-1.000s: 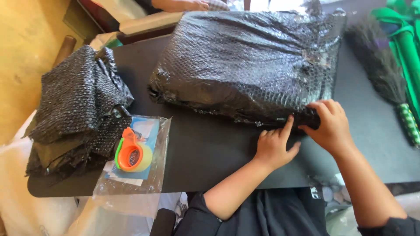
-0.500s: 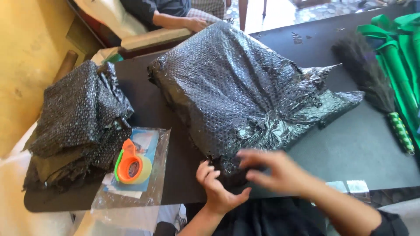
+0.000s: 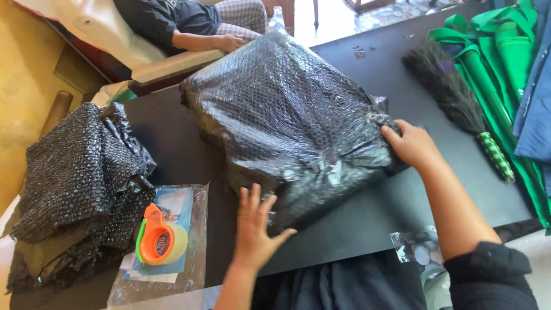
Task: Wrapping a large object in black bubble wrap and securing it with adhesive tape using a dispenser.
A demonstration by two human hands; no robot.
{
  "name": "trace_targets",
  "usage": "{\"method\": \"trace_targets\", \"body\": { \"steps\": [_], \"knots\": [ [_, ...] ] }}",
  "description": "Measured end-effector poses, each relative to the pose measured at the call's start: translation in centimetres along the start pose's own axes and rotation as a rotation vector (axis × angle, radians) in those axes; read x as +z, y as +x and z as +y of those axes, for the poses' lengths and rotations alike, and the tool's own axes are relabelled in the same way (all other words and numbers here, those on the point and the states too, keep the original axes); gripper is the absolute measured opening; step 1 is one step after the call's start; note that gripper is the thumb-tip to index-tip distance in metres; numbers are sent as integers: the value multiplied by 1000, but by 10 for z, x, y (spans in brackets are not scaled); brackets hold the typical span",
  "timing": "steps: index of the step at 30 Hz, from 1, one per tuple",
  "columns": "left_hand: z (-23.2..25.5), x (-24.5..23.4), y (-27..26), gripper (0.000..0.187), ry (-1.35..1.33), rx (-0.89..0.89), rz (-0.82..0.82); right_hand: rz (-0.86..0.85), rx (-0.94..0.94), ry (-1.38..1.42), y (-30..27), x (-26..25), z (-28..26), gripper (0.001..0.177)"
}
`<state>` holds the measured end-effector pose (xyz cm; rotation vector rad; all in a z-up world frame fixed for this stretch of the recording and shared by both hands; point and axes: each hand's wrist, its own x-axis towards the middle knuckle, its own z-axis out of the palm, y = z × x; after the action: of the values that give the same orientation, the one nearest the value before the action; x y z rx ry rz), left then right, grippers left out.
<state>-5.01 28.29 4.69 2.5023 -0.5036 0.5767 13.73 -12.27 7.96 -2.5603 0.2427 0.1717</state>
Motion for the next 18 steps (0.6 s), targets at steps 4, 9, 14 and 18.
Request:
{"method": "trace_targets", "body": {
  "steps": [4,9,14,18],
  "knots": [
    [-44,-52,8,104,161,-126,-77,-60,74,-69,-75,16,-44,54],
    [-1,-76,43,122,426,144,-130,-65,1,-175,-137,51,-70,49],
    [-24,-25,59,119,369,238,-70,11,-101,-306,-138,57,-58,57],
    [-20,-19,71,110,324,138,-76,-19,-90,-247,-140,52,-59,57]
  ]
}}
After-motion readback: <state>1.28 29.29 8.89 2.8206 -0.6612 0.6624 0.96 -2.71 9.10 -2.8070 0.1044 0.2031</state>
